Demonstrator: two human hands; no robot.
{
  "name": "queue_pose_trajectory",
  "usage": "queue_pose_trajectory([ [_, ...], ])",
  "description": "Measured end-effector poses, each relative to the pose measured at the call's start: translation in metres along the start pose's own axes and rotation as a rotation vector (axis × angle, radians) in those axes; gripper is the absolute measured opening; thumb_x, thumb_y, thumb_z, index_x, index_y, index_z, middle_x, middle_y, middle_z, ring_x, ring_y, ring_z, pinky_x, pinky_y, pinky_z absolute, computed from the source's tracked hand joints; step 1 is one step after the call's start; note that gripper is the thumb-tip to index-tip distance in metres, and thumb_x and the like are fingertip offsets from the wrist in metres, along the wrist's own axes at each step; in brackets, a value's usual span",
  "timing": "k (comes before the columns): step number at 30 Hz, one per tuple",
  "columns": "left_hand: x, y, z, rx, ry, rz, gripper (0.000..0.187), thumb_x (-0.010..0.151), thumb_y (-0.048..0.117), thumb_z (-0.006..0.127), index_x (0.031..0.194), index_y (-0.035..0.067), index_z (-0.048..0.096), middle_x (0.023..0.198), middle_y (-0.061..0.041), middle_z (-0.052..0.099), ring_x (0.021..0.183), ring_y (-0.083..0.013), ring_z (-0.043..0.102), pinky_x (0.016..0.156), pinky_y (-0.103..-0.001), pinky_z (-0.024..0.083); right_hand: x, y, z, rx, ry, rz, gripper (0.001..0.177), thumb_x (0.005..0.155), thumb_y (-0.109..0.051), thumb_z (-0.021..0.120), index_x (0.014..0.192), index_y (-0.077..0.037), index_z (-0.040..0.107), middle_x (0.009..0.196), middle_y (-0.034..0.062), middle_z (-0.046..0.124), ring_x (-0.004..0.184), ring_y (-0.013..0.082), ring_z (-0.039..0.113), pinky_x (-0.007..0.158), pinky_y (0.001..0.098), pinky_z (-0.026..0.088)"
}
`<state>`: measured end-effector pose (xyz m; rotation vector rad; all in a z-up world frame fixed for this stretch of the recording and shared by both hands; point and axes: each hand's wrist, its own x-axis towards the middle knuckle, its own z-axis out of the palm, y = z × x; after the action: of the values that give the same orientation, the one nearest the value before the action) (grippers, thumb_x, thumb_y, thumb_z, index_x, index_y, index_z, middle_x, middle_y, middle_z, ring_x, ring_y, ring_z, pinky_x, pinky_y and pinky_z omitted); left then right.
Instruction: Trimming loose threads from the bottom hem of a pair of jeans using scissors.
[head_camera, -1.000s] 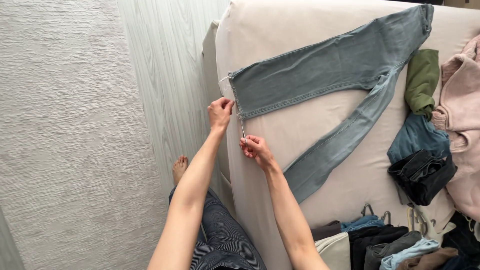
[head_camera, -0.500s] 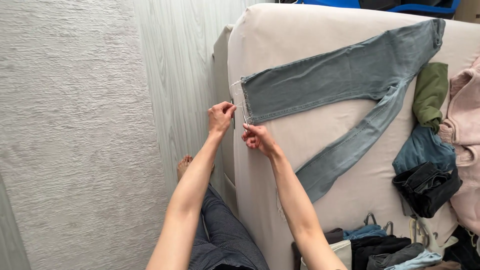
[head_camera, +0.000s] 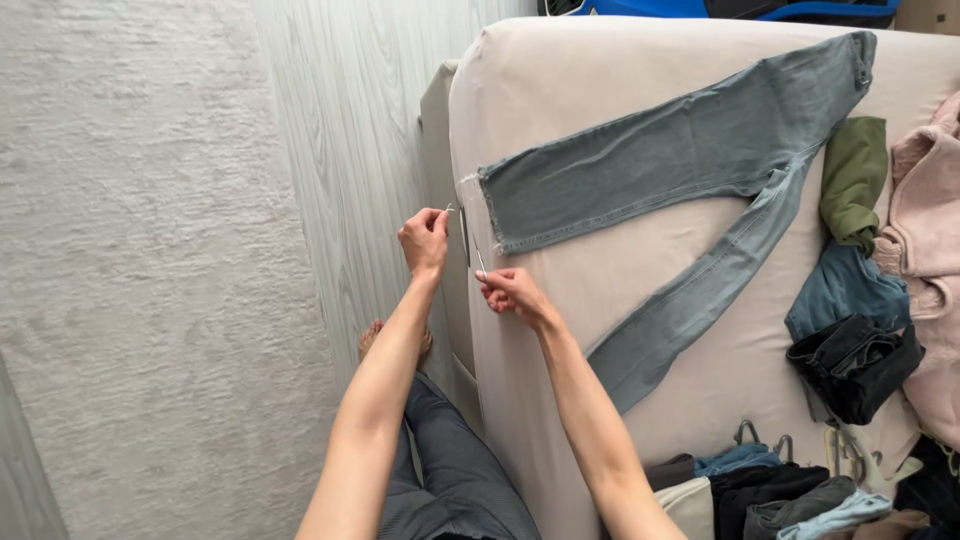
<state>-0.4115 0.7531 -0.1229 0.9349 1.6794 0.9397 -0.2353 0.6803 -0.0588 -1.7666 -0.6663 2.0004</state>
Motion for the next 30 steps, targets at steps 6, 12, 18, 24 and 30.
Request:
queue_pose_trajectory([
  [6, 0.025, 0.007, 0.009, -0.138, -0.037, 0.136, 0.016, 0.094, 0.013, 0.071, 0.107, 0.005, 0.077, 0.088, -0.008, 0.078, 0.076, -0.0160, 0.075, 0.071, -0.030, 0.060, 0.003, 0.018, -0.010, 0.104, 0.021, -0.045, 0.032, 0.093, -0.034, 0.076, 0.084, -0.004, 0.067, 0.070, 0.0019, 0.064, 0.054, 0.0062, 0.060, 0.048, 0.0202, 0.044],
  [12, 0.040, 0.015, 0.029, -0.058, -0.205, 0.379, 0.060, 0.079, 0.003, 0.077, 0.136, 0.003, 0.061, 0.091, -0.010, 0.069, 0.079, -0.0197, 0.068, 0.071, -0.034, 0.059, 0.012, 0.015, -0.017, 0.169, -0.017, -0.066, 0.034, 0.096, -0.036, 0.074, 0.083, -0.004, 0.067, 0.070, 0.0026, 0.064, 0.053, 0.0065, 0.058, 0.050, 0.0200, 0.044],
  [18, 0.055, -0.001, 0.056, 0.005, -0.342, 0.315, 0.057, 0.078, 0.001, 0.074, 0.133, 0.002, 0.059, 0.072, -0.012, 0.059, 0.066, -0.0230, 0.062, 0.066, -0.038, 0.053, 0.019, 0.011, -0.019, 0.204, -0.023, -0.042, 0.030, 0.096, -0.032, 0.072, 0.085, -0.004, 0.069, 0.073, 0.0025, 0.066, 0.055, 0.0056, 0.059, 0.049, 0.0203, 0.043],
  [24, 0.068, -0.013, 0.040, 0.037, -0.376, 0.311, 0.011, 0.093, 0.011, 0.070, 0.096, 0.000, 0.071, 0.079, -0.014, 0.070, 0.069, -0.0243, 0.069, 0.066, -0.038, 0.052, 0.021, 0.009, -0.022, 0.222, -0.050, -0.054, 0.031, 0.096, -0.032, 0.073, 0.086, -0.003, 0.069, 0.073, 0.0026, 0.066, 0.054, 0.0056, 0.059, 0.049, 0.0199, 0.043],
  [30, 0.061, 0.007, 0.005, 0.016, -0.465, 0.312, 0.015, 0.097, 0.012, 0.064, 0.091, 0.001, 0.072, 0.075, -0.015, 0.071, 0.067, -0.0252, 0.068, 0.065, -0.038, 0.053, 0.023, -0.009, -0.016, 0.207, -0.041, -0.041, 0.034, 0.096, -0.034, 0.070, 0.085, -0.002, 0.068, 0.073, 0.0045, 0.067, 0.055, 0.0078, 0.062, 0.049, 0.0214, 0.046],
])
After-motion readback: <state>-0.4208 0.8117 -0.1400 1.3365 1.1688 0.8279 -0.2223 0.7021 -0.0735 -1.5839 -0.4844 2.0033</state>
